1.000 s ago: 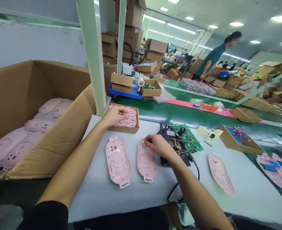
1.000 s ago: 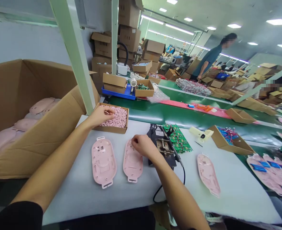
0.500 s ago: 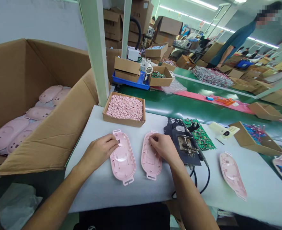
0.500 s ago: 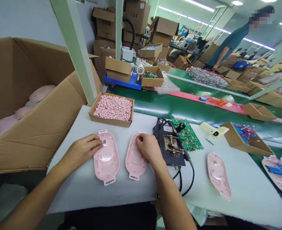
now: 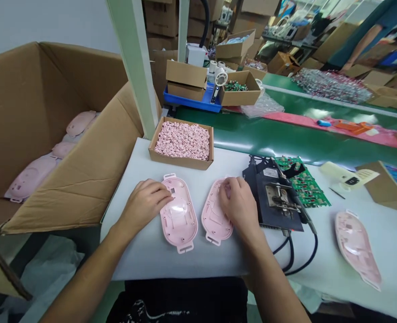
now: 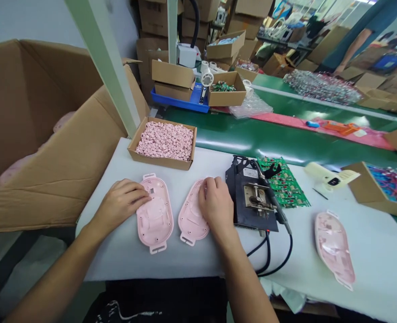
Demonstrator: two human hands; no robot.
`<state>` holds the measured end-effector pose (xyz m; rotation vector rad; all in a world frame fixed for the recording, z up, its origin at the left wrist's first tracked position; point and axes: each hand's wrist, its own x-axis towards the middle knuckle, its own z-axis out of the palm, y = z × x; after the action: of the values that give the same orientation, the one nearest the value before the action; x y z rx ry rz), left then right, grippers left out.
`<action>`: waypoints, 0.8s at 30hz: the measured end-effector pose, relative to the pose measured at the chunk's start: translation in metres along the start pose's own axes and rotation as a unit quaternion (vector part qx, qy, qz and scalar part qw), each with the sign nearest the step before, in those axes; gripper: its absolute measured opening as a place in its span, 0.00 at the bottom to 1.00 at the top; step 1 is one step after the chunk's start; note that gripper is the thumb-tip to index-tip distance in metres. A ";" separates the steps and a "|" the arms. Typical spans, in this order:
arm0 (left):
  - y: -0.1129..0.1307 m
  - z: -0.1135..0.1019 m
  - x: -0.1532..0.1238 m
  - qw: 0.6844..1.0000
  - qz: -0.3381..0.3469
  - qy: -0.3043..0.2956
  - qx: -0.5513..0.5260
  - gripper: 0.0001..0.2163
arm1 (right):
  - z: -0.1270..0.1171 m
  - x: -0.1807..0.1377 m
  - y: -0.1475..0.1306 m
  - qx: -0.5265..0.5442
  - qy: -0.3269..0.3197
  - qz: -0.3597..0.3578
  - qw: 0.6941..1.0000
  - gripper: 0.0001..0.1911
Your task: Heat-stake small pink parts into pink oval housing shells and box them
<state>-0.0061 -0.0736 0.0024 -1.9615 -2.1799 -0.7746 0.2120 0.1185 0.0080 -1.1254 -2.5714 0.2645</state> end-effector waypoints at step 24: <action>0.016 0.000 0.005 0.993 -0.113 0.038 0.021 0.07 | 0.022 -0.004 0.017 0.127 0.047 0.002 0.991 0.12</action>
<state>0.0088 -0.0682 0.0090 -1.6570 -2.3779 -0.8101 0.2180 0.1257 -0.0179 -1.0229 -2.3721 0.5104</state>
